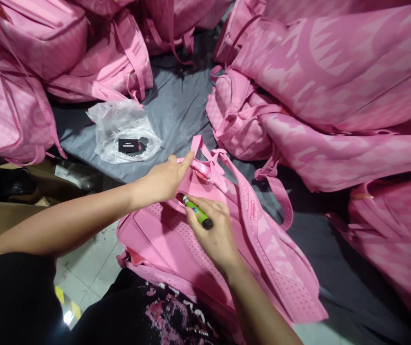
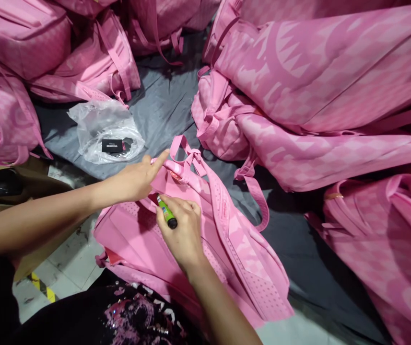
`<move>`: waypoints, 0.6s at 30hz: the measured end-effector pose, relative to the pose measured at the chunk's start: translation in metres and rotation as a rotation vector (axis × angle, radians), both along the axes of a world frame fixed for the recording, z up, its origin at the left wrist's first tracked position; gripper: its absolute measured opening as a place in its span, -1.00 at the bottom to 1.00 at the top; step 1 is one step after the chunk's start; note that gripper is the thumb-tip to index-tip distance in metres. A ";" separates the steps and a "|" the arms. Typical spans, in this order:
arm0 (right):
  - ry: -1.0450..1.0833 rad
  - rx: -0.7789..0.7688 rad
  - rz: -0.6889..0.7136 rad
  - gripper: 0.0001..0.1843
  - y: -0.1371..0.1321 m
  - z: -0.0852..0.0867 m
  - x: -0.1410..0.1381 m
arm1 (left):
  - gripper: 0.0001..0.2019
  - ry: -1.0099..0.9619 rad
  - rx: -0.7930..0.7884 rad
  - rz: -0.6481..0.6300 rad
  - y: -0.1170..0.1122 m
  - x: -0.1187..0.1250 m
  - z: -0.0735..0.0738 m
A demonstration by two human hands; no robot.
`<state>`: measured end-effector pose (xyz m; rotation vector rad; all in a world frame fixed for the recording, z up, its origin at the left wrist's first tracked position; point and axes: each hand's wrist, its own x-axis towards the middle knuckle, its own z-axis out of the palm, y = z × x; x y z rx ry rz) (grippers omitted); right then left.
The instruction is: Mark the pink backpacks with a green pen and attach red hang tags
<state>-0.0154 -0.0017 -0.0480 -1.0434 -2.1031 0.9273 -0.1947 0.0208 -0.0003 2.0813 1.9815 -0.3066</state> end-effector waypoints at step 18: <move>0.142 0.270 0.116 -0.79 0.072 0.085 -0.002 | 0.01 -0.179 0.097 0.057 -0.026 -0.005 0.005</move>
